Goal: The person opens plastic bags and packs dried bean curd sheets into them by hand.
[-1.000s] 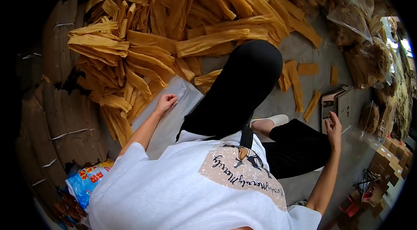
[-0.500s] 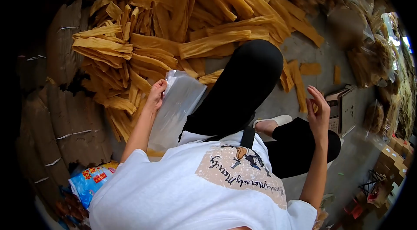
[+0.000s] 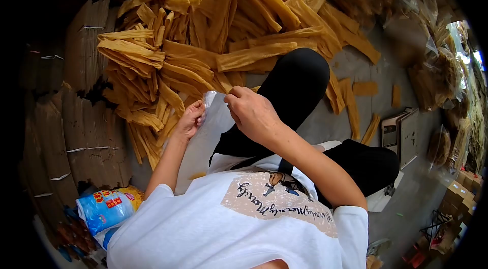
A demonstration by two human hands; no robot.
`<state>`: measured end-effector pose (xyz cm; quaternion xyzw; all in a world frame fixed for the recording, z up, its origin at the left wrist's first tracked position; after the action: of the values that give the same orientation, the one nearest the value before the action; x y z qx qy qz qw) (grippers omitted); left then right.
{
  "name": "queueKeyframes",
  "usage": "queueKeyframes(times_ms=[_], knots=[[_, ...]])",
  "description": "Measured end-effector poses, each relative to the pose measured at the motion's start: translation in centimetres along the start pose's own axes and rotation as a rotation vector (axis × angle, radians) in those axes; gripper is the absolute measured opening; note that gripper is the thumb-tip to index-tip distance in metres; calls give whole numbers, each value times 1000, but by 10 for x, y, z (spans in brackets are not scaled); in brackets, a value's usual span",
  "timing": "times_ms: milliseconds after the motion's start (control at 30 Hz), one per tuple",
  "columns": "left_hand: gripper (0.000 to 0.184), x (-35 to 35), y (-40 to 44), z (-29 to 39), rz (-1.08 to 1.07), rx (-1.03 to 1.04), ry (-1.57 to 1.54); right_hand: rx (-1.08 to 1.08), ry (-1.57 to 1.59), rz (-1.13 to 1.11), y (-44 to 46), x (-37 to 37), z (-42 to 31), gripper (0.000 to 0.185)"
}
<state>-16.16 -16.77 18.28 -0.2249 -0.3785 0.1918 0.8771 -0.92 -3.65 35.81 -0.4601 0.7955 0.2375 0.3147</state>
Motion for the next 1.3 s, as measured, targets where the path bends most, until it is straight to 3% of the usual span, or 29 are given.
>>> queueKeyframes(times_ms=[67, 167, 300, 367, 433, 600, 700, 800, 867, 900, 967, 1000, 1033, 1100, 1233, 1300], knots=[[7, 8, -7, 7, 114, -53, 224, 5, -6, -13, 1, 0, -1, 14], [6, 17, -13, 11, 123, -15, 426, 50, -76, -76, 1, 10, 2, 18], [7, 35, -26, 20, 112, 48, 512, 78, -187, -218, 5, 46, 12, 26], [6, 49, -33, 21, 26, 73, 523, 53, -143, -176, 8, 62, 12, 27], [8, 58, -40, 19, 5, 41, 477, 48, 142, -80, 12, 72, 15, 25], [13, 52, -47, 3, -40, -48, 281, 156, 335, -258, 11, 84, 27, 11], [16, 46, -43, 8, 40, 69, 117, 164, 527, -143, 15, 75, 25, 6], [11, 71, -45, 22, -54, 74, 60, 180, 565, -41, 16, 69, 28, 10], [14, 69, -43, 30, 33, 127, 387, 171, 569, -8, 15, 69, 28, 11], [14, 67, -43, 29, 33, 131, 387, 165, 575, 27, 16, 67, 28, 12], [23, 74, -49, 33, -30, 234, 838, 179, 560, 59, 17, 63, 29, 13], [28, 73, -55, 37, -79, 203, 1114, 198, 547, 90, 16, 62, 30, 14], [28, 68, -58, 38, -76, 199, 1114, 199, 551, 86, 16, 63, 30, 14], [23, 49, -59, 34, 47, 50, 1404, 127, 521, 127, 18, 60, 26, 14], [15, 46, -72, 38, 72, 272, 1068, 147, 451, 113, 15, 63, 27, 14], [8, 47, -79, 47, 205, 381, 1437, 45, 393, 153, 18, 61, 23, 14]])
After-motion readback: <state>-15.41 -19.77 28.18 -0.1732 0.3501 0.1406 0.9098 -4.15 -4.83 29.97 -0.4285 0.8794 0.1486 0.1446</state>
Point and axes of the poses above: each hand's wrist, its own y-axis towards the middle knuckle, its own x-axis out of the palm, z = x × y, the point moved 6 cm from there along y, towards the middle knuckle, and after that the axes turned 2 degrees about x, right-handed, at the moved point
